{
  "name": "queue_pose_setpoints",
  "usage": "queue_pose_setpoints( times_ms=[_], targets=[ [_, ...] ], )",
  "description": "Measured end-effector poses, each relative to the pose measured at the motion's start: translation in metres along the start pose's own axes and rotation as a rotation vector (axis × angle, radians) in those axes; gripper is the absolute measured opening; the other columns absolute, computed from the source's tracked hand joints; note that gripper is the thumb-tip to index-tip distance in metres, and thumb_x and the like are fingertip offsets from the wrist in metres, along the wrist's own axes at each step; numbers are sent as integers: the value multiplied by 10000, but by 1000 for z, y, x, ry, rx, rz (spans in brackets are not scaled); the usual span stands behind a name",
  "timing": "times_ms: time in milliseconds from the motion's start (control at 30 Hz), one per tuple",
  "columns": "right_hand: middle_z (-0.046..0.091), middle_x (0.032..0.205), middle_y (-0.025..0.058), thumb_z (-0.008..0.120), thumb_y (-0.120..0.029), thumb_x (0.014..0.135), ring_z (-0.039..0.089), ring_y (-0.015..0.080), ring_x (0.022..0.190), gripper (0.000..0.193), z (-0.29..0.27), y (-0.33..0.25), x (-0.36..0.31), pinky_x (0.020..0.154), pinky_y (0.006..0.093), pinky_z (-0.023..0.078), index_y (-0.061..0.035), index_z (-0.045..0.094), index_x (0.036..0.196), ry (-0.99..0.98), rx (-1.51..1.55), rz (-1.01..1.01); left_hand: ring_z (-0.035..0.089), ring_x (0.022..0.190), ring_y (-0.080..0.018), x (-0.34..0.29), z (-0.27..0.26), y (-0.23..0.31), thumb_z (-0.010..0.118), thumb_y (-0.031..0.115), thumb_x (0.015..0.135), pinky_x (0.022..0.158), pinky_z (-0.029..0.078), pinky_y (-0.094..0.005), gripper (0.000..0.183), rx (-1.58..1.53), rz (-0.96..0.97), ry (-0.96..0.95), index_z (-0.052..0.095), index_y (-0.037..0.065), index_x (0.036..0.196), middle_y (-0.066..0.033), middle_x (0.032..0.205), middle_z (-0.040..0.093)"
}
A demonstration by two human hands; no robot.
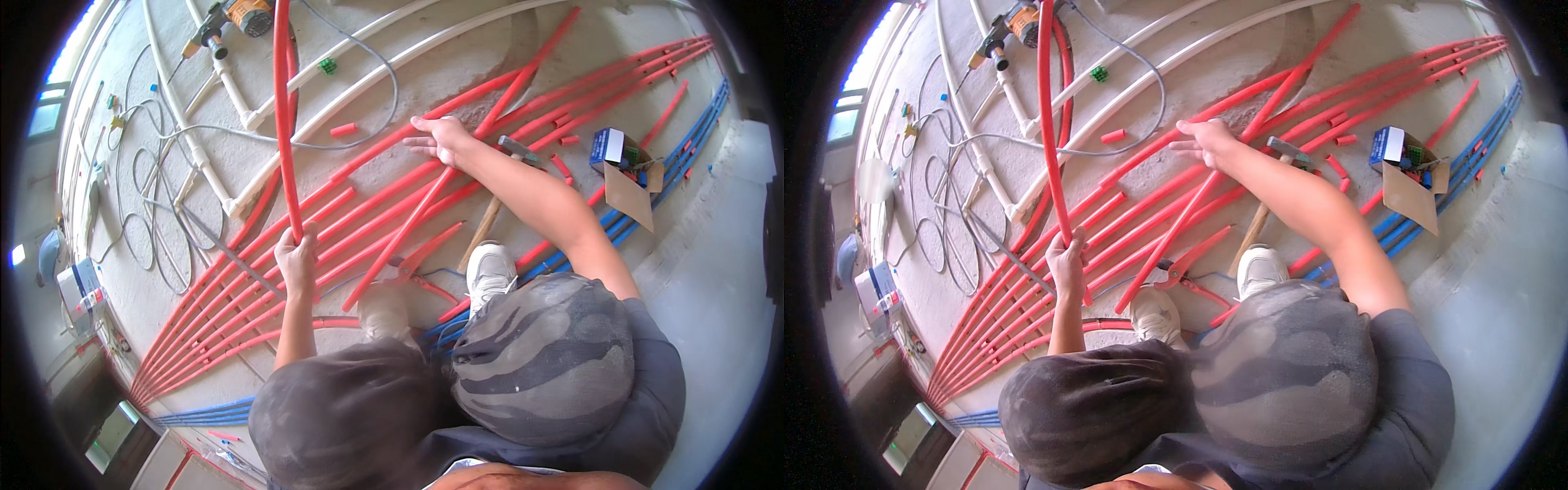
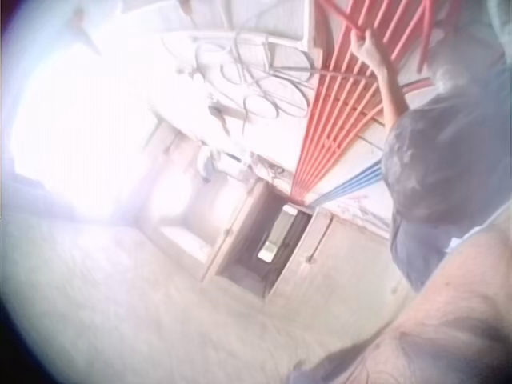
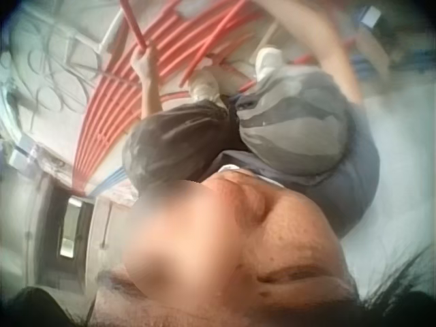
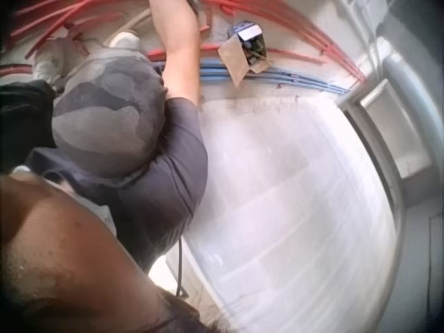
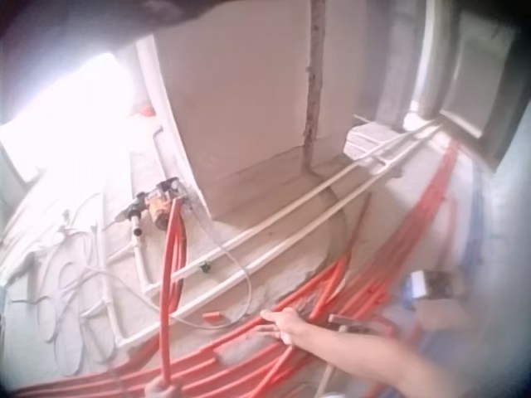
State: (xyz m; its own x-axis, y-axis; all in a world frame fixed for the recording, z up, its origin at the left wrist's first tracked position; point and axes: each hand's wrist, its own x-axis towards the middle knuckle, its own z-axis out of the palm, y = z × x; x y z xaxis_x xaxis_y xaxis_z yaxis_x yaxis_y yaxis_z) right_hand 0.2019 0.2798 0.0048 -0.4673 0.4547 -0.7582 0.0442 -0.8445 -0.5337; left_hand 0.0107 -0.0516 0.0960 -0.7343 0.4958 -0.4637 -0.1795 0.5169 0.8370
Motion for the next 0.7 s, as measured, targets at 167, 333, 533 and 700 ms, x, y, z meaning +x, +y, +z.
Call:
queue_pose_setpoints(
  times_ms=[167, 333, 533, 700],
  targets=[
    [716, 1310, 285, 656, -312, 1121, 784, 399, 1076, 447, 0, 1, 6, 928, 560, 648, 2, 571, 1427, 6, -112, 69, 497, 562, -29, 4, -3, -6, 799, 275, 1061, 484, 371, -233, 241, -17, 0, -29, 731, 73, 950, 26, 746, 634],
    [729, 1281, 274, 678, -385, 1103, 789, 387, 1057, 497, 2, -3, 6, 875, 542, 661, -30, 565, 1433, 49, -122, 117, 470, 597, -24, -1, -3, -2, 794, 272, 1050, 520, 357, -237, 237, -5, 7, -14, 705, 75, 952, 63, 726, 570],
    [789, 997, 149, 676, -394, 1084, 787, 236, 776, 381, -3, -16, 29, 652, 411, 652, -87, 611, 1300, 125, -160, 181, 478, 583, -33, -1, -11, 3, 783, 239, 1026, 514, 367, -248, 228, 21, -3, 30, 689, 72, 902, 65, 699, 557],
    [694, 767, 25, 726, -316, 1021, 581, 118, 545, 164, 3, -10, 22, 512, 312, 522, -153, 703, 1016, 202, 40, 143, 460, 551, -39, 3, -30, 17, 772, 188, 1031, 494, 330, -252, 221, -168, 30, 98, 655, 89, 872, 58, 673, 544]
  ],
)
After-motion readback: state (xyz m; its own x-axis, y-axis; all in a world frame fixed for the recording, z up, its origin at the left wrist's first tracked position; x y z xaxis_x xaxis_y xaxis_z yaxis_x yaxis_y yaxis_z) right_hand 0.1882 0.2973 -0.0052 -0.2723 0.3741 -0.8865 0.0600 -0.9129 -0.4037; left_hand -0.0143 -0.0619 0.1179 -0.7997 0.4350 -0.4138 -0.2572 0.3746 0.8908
